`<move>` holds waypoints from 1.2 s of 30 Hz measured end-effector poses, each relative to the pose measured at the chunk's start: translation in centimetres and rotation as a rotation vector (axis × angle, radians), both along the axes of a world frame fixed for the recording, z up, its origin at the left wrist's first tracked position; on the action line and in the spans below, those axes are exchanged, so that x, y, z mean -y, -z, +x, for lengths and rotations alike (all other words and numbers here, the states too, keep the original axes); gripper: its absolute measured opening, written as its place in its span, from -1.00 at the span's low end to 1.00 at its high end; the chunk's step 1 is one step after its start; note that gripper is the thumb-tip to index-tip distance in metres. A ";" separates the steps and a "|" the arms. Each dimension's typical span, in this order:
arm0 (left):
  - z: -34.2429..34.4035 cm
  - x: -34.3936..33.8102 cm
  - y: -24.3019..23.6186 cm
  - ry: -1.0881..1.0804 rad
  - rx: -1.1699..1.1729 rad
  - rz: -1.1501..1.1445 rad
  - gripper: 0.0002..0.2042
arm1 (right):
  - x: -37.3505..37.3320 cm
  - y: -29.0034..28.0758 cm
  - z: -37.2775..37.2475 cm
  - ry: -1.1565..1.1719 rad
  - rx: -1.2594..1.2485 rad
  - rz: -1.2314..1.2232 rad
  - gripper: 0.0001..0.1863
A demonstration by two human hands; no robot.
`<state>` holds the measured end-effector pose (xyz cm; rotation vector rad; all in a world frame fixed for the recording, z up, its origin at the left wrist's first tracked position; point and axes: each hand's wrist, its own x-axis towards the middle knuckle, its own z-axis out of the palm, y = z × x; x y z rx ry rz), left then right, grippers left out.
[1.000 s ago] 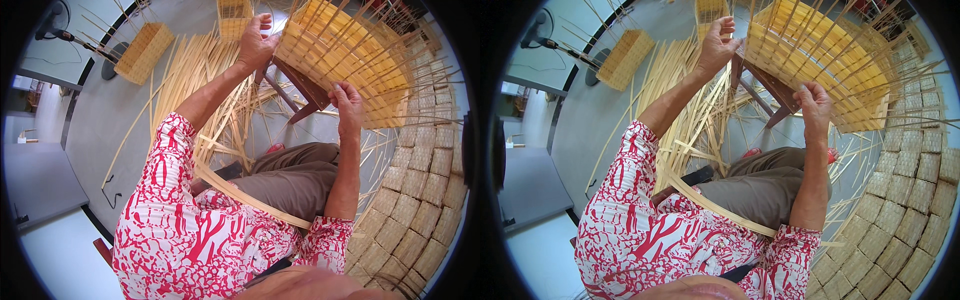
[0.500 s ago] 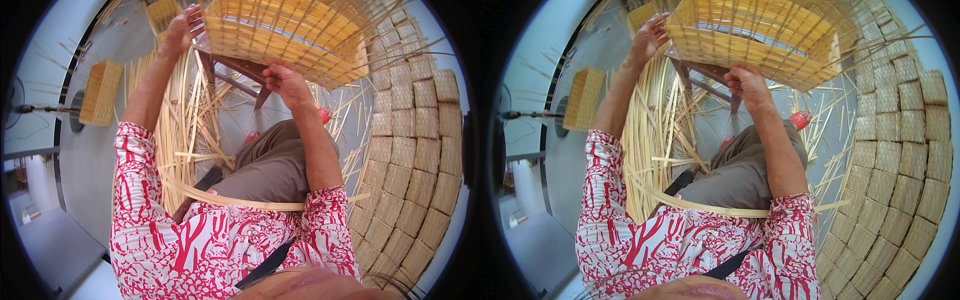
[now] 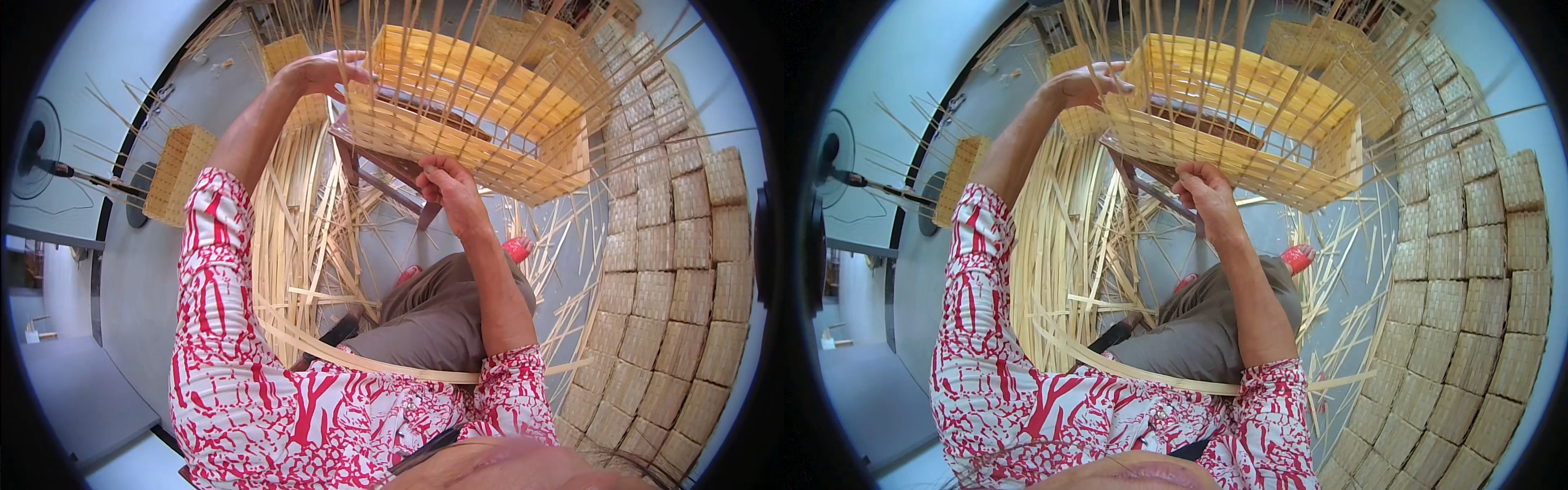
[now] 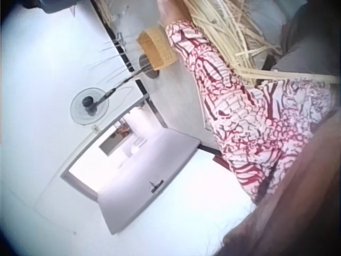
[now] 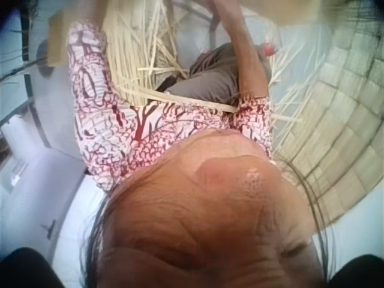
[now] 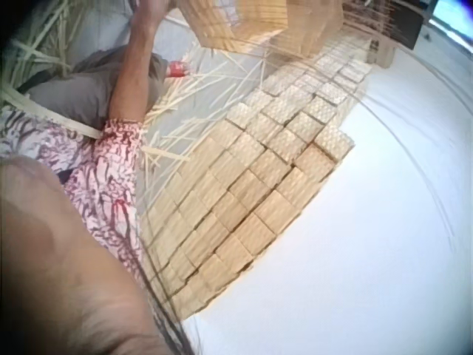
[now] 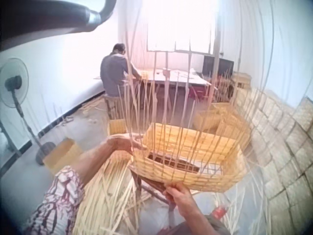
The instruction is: The person weaves a basket by hand, interlacing thin bamboo strips through a pre-formed frame. They repeatedly pass strips over and under the vertical ribs, tighten the weave, and adjust the basket's position on a small stool.
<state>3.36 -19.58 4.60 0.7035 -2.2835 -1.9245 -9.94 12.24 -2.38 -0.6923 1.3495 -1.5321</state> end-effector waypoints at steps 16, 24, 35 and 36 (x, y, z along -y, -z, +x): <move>7.3 4.7 2.8 -0.098 0.236 0.183 -0.70 | 0.2 3.1 -3.0 0.082 -0.101 0.017 -0.78; 12.8 0.8 8.0 -0.453 -0.496 0.411 -0.67 | 0.6 3.4 -2.2 -0.039 -0.186 0.039 -0.73; 5.5 -18.2 12.0 -0.092 -0.110 -1.337 -0.44 | 1.1 3.0 -2.9 -0.045 -0.195 0.113 -0.82; 4.9 -18.0 12.1 -0.104 -0.081 -1.342 -0.42 | 1.0 2.8 -2.7 -0.042 -0.208 0.117 -0.82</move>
